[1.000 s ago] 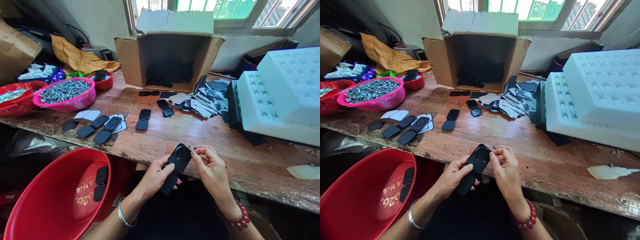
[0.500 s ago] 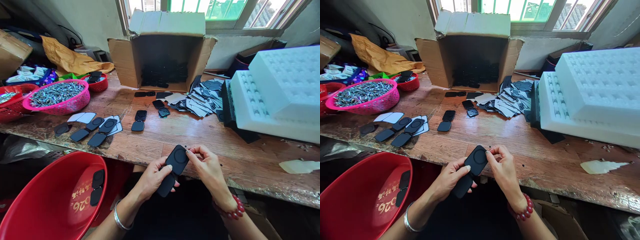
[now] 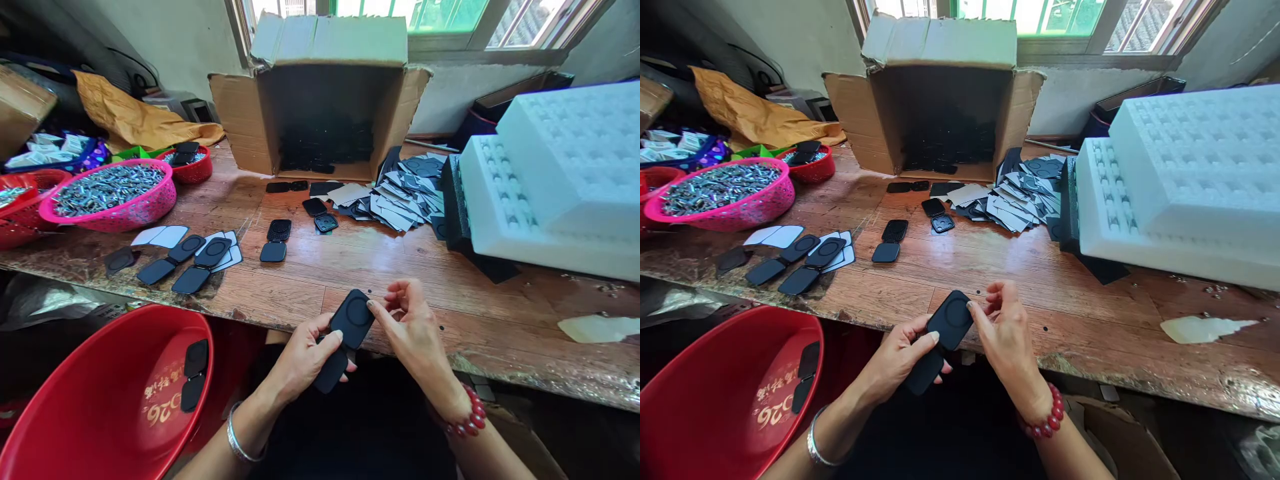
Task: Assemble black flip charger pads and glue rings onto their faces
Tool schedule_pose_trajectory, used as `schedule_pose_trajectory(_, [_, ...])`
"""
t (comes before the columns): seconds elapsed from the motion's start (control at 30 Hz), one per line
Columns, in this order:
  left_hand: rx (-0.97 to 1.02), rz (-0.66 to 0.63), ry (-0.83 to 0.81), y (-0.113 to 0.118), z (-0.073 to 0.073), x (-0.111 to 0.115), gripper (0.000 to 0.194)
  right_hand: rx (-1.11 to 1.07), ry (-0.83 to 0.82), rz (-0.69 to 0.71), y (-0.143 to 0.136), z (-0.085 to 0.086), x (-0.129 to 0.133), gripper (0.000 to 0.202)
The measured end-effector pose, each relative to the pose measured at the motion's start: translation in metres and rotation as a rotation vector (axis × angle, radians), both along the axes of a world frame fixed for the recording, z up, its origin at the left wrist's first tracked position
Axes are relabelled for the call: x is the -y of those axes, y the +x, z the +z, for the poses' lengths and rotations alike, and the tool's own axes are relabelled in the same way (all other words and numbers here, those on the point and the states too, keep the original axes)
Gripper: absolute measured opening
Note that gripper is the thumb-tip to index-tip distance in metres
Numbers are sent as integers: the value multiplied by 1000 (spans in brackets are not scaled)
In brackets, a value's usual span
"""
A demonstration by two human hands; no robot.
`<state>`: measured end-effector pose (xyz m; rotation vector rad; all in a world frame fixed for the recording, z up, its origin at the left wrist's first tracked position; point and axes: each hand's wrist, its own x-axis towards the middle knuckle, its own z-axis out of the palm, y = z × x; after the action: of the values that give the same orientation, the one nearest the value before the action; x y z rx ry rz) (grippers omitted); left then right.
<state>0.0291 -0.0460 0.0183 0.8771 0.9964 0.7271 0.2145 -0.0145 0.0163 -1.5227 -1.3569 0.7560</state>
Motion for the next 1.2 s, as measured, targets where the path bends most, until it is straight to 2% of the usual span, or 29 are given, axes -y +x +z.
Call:
schedule_pose_trajectory(0.07, [13, 11, -12, 0, -2, 0, 41, -78, -14, -23, 0, -2, -2, 49])
schedule_pose_trajectory(0.13, [28, 23, -33, 3, -3, 1, 43, -142, -82, 57, -4, -2, -1, 55])
schedule_pose_trajectory(0.23, [29, 18, -47, 7, -3, 2, 47, -138, -214, 204, -13, 1, 4, 46])
schedule_pose_trajectory(0.33, [40, -3, -59, 7, -3, 3, 47, -166, -306, 247, -19, 3, 8, 31])
schedule_pose_trajectory(0.47, [122, -36, -85, 2, -5, 5, 49, -305, -288, 221, -21, -6, 4, 43])
schedule_pose_trajectory(0.6, [171, -5, -68, 0, -9, 7, 51, -374, -320, 135, -26, -16, 0, 54])
schedule_pose_trajectory(0.73, [180, 33, -37, -3, -18, 8, 57, -245, -218, 224, -31, -21, -3, 54])
schedule_pose_trajectory(0.83, [34, 112, 81, -16, -23, 6, 59, -83, -140, 248, -31, -25, -9, 52])
schedule_pose_trajectory(0.9, [-146, 230, 210, -36, -20, -1, 58, -27, -135, 195, -30, -28, -14, 52])
schedule_pose_trajectory(0.97, [-341, 389, 331, -69, -12, -13, 54, -2, -126, 157, -28, -30, -17, 56])
schedule_pose_trajectory(1.03, [-534, 550, 415, -112, -1, -29, 47, 54, -86, 166, -26, -32, -19, 60])
schedule_pose_trajectory(1.1, [-713, 741, 461, -161, 10, -49, 47, 143, -35, 192, -23, -36, -18, 59])
schedule_pose_trajectory(1.2, [-837, 858, 426, -225, 20, -75, 55, 235, 27, 207, -21, -45, -16, 51])
